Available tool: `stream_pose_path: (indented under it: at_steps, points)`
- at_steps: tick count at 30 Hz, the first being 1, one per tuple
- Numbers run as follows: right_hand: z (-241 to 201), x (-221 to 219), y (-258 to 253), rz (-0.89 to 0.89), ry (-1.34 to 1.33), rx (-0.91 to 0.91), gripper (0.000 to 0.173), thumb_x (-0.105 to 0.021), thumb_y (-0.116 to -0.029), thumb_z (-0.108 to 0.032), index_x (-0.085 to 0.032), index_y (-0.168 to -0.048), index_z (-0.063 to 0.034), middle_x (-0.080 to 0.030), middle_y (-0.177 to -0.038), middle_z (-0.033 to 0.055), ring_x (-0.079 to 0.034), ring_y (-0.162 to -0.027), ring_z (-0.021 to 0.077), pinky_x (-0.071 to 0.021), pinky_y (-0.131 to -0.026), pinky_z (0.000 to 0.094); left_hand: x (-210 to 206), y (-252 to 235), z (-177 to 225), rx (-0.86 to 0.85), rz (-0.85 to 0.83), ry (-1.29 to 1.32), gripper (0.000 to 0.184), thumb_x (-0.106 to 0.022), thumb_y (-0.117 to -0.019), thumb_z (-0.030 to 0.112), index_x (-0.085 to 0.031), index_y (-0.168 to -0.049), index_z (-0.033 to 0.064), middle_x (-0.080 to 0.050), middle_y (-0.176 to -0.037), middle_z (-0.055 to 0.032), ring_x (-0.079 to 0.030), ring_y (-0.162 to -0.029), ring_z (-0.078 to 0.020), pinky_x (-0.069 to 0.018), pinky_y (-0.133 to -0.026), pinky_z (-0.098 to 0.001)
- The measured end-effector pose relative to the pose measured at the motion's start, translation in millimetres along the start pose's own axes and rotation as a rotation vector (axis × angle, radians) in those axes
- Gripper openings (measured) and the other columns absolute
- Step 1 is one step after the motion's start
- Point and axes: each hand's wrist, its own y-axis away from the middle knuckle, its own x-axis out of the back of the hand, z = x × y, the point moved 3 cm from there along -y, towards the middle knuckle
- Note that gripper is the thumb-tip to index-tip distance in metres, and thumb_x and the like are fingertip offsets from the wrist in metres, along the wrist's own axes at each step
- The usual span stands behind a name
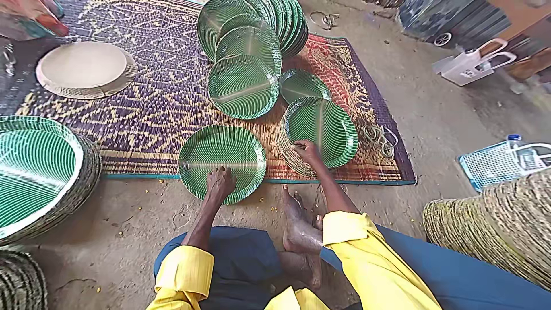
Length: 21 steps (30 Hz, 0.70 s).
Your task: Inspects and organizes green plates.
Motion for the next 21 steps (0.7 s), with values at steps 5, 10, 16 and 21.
stream_pose_path:
  at_steps: [5, 10, 16, 21]
  points:
    - [-0.7, 1.5, -0.3, 0.007, -0.042, -0.007, 0.031, -0.06, -0.1055, -0.022, -0.071, -0.124, 0.0007, -0.068, -0.123, 0.0244, -0.065, -0.114, 0.0375, -0.0486, -0.102, 0.0552, -1.6, -0.2, 0.3, -0.007, -0.003, 0.004, 0.048, -0.052, -0.1048, 0.037, -0.061, -0.137, 0.0025, -0.057, -0.141, -0.0266, -0.051, -0.134, -0.0441, -0.0385, -0.109, -0.0619]
    - [-7.1, 3.4, 1.1, 0.07, 0.103, -0.042, 0.03, -0.052, -0.1069, -0.017, -0.071, -0.12, 0.003, -0.07, -0.118, 0.0258, -0.067, -0.112, 0.0403, -0.0489, -0.1, 0.0584, -7.4, -0.7, 2.3, -0.022, -0.033, -0.035, 0.049, -0.055, -0.1025, 0.037, -0.061, -0.139, 0.0047, -0.051, -0.146, -0.028, -0.044, -0.14, -0.0464, -0.0371, -0.108, -0.065]
    - [-44.6, 5.3, 16.4, 0.282, 0.206, 0.136, 0.028, -0.051, -0.1041, -0.008, -0.071, -0.12, 0.0034, -0.068, -0.12, 0.0264, -0.067, -0.11, 0.0432, -0.0515, -0.094, 0.061, -1.1, 0.3, -6.0, -0.117, 0.205, 0.107, 0.049, -0.055, -0.1039, 0.039, -0.063, -0.136, 0.0031, -0.059, -0.139, -0.0256, -0.053, -0.132, -0.0442, -0.0396, -0.107, -0.0624]
    - [-119.3, -57.9, 63.6, 0.245, 0.197, 0.592, 0.02, -0.059, -0.0949, 0.001, -0.076, -0.107, 0.0, -0.072, -0.103, 0.0204, -0.07, -0.099, 0.0378, -0.0551, -0.086, 0.0567, 13.1, 15.5, -5.5, -0.456, 1.071, 0.291, 0.027, -0.057, -0.096, 0.016, -0.077, -0.103, -0.0006, -0.074, -0.106, -0.0195, -0.069, -0.099, -0.0364, -0.0512, -0.09, -0.0523]
